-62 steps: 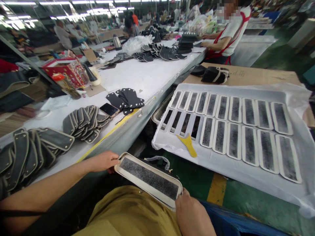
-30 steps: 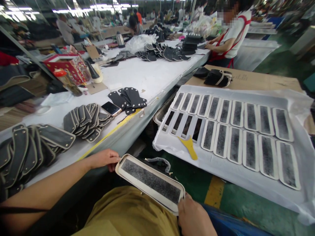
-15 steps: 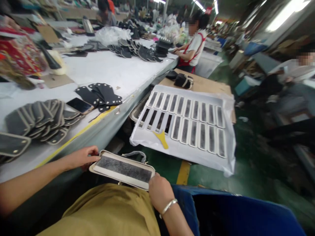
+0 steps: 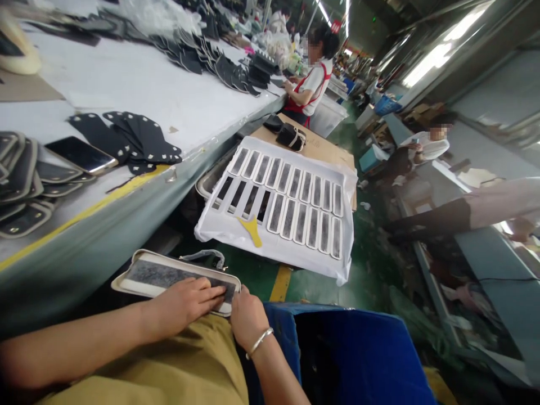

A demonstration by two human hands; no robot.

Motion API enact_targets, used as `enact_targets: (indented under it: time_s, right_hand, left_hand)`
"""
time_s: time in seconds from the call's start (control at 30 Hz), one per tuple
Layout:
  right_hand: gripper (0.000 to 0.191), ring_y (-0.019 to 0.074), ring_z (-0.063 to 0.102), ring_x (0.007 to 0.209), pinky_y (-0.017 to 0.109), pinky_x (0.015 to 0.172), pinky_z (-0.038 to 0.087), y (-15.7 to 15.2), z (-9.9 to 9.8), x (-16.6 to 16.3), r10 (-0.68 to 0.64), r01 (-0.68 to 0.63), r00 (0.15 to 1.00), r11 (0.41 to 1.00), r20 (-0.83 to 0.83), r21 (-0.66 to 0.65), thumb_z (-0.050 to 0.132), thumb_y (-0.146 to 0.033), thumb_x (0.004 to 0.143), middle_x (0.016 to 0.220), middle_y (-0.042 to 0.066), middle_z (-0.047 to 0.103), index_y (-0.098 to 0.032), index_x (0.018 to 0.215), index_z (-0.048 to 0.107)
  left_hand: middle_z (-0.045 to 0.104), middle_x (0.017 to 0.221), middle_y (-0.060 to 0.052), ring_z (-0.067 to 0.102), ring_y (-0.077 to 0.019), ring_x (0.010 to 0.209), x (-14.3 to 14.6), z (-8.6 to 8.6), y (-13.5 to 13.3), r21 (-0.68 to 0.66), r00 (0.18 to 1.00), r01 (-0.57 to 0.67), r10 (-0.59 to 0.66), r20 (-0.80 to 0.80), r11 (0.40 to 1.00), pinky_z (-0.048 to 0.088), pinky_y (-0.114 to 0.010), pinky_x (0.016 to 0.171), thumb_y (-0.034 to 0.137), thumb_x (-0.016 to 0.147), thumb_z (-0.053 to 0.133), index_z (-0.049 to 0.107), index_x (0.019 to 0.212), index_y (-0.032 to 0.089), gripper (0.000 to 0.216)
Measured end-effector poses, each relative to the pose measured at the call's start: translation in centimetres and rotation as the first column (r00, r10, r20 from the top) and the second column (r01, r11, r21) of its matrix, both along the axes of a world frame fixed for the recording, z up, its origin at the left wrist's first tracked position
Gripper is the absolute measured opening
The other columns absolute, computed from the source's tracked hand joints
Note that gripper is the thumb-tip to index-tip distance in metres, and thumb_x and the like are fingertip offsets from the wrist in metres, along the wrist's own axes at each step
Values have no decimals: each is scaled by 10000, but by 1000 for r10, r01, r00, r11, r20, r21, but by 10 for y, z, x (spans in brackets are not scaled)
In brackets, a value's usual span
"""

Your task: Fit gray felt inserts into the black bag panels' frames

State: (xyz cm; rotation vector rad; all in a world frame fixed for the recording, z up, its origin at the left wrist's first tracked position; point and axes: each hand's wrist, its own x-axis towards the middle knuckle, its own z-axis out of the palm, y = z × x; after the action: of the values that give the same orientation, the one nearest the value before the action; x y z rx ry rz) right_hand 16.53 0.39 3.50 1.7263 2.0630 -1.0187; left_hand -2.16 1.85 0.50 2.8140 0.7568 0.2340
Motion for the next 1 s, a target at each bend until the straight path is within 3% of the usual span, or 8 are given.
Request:
enact_targets:
  time_s: [0.13,0.27,0.37,0.47,0.63,0.83,1.0]
  right_hand:
    - [327,122,585,471,215,459,463,-3,-11,3,-310,285,931,947,-190,-150,203,-257,950,680,66,629,-115,1058,476]
    - [414,121,556,415,206,386,442,-6,-21,11,-585,463,720,805,-372,-371,217,-478,934,602,18,594,-146,983,460]
    - [538,122,577,436,214,414,466,-6,-18,21,-754,521,545,647,-366,-557,217,-595,894,604,35,604,-133,925,492]
    - [474,107,574,431,197,408,460,-3,-6,26,-821,613,476,566,-314,-551,302,-554,888,618,26,609,-131,928,513]
    - [290,105,583,438,196,386,460,5,6,18,-748,604,607,653,-267,-457,414,-402,863,658,25,623,-142,771,507]
    - [243,97,585,433,161,357,436,9,4,12,-627,512,751,752,-208,-415,441,-315,842,626,31,631,-138,697,520]
    - [216,86,546,362,147,327,408,13,-1,14,-577,492,801,787,-161,-373,407,-221,805,507,-3,596,-152,619,490]
  left_hand:
    - [541,1296,-44,495,-205,945,-6,2,3,-6,1000,8,-7,13,1000,397,-314,723,207,877,490,543,1208,198,335]
    - [550,1289,-39,502,-202,942,-5,3,2,-25,1000,5,-5,21,1000,394,-314,736,208,861,514,566,1184,201,327]
    - [565,1270,-47,510,-196,932,-4,2,2,-40,1000,-5,6,22,999,398,-318,734,212,852,528,585,1169,205,323]
    - [575,1259,-42,515,-199,926,-3,2,3,-42,1000,-8,9,25,999,402,-324,716,198,847,528,600,1155,215,316]
    - [595,1231,-39,519,-218,904,-1,6,4,-46,1000,-23,24,16,999,396,-329,665,174,838,527,621,1119,203,297]
    - [596,1230,-35,518,-227,898,-2,5,3,-33,999,-24,25,25,999,382,-332,645,186,843,534,626,1108,201,281]
    - [583,1251,-38,513,-230,911,-4,4,3,-36,1000,-6,7,20,999,377,-341,635,193,855,517,608,1140,206,300]
